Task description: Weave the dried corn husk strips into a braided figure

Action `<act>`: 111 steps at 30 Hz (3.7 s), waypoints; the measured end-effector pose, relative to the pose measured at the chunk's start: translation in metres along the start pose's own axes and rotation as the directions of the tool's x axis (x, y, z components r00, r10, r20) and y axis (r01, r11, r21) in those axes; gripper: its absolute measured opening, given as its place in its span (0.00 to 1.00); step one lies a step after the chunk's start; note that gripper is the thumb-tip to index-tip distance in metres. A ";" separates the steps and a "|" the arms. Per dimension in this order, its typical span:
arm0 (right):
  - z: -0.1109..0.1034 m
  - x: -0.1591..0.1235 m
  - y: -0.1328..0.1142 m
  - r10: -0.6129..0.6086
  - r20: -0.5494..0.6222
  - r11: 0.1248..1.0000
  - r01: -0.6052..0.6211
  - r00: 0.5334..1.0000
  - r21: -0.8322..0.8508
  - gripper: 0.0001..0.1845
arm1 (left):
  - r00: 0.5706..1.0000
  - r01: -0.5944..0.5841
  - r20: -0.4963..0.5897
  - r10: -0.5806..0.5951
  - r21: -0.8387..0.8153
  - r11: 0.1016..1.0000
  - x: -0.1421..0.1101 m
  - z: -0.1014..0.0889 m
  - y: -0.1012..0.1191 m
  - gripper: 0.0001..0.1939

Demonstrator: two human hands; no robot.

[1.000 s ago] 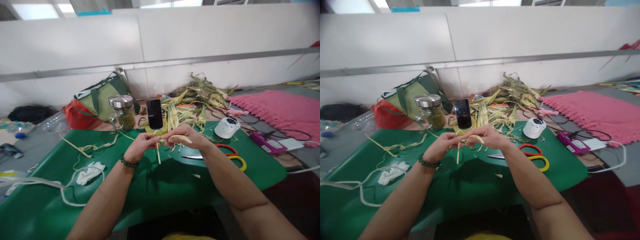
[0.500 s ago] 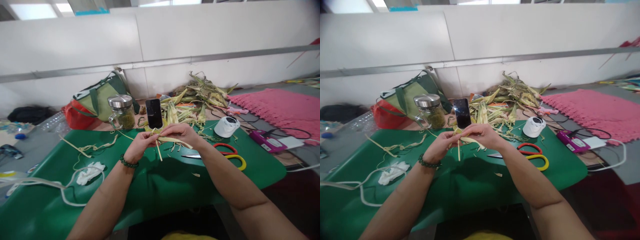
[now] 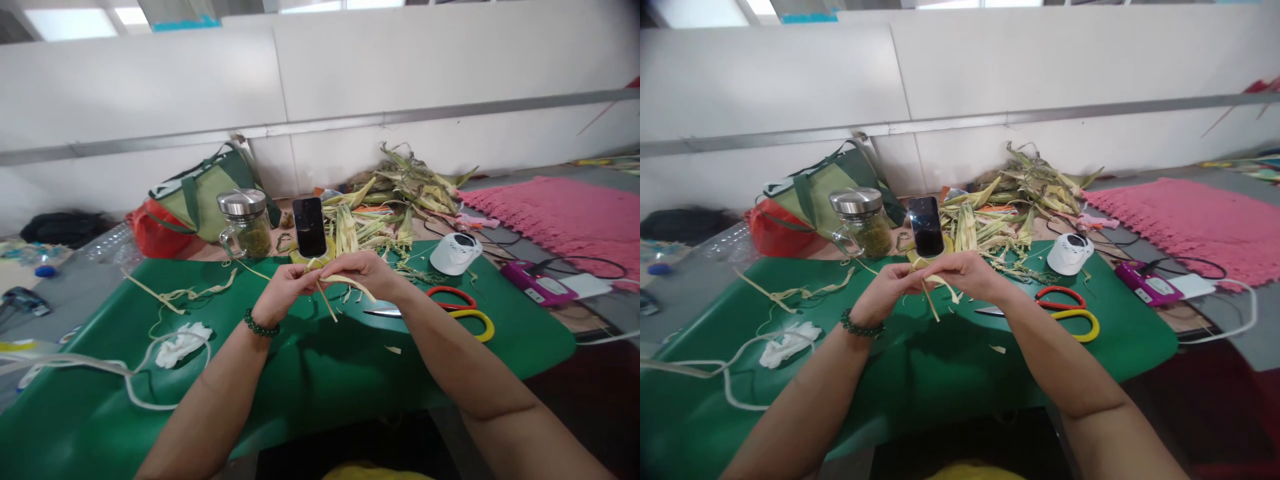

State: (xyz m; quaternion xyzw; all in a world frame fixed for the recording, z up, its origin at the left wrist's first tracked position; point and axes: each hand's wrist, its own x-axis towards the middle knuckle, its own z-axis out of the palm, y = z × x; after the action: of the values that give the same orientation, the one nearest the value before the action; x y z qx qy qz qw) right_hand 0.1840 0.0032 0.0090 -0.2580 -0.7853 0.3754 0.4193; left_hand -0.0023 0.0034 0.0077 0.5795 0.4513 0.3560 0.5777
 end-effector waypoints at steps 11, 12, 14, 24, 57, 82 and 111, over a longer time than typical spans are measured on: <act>0.002 0.001 0.001 0.062 -0.002 0.998 -0.062 0.998 0.018 0.14 | 0.999 -0.036 0.004 0.036 -0.073 0.997 0.000 0.004 0.001 0.15; 0.002 0.001 0.001 0.067 -0.004 0.998 -0.066 0.998 0.022 0.14 | 0.999 -0.037 0.010 0.038 -0.088 0.995 0.000 0.003 0.000 0.16; 0.002 0.000 0.000 0.067 -0.015 0.997 -0.067 0.998 0.023 0.14 | 0.999 -0.040 0.027 0.044 -0.122 0.992 0.001 0.003 -0.002 0.16; -0.003 0.002 -0.006 0.084 -0.016 0.996 -0.083 0.996 0.020 0.16 | 0.994 -0.061 0.083 0.072 -0.132 0.989 -0.002 0.002 -0.002 0.14; 0.011 0.002 -0.006 0.256 -0.195 0.966 -0.246 0.947 0.076 0.14 | 0.990 -0.098 0.091 0.105 -0.081 0.992 -0.002 0.003 0.001 0.15; 0.018 0.005 0.005 0.150 -0.460 0.977 -0.201 0.875 -0.064 0.12 | 0.984 -0.176 -0.020 0.175 -0.071 0.982 0.004 0.004 -0.006 0.18; -0.001 -0.003 -0.014 0.054 -0.044 0.988 -0.047 0.998 0.150 0.13 | 0.989 -0.144 0.016 0.148 -0.160 0.977 0.003 0.001 -0.003 0.16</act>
State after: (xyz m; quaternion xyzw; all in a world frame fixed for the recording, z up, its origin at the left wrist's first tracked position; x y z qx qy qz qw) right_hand 0.1853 -0.0070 0.0195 -0.2547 -0.7382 0.4372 0.4463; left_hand -0.0010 0.0055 0.0042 0.5682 0.3697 0.4241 0.6005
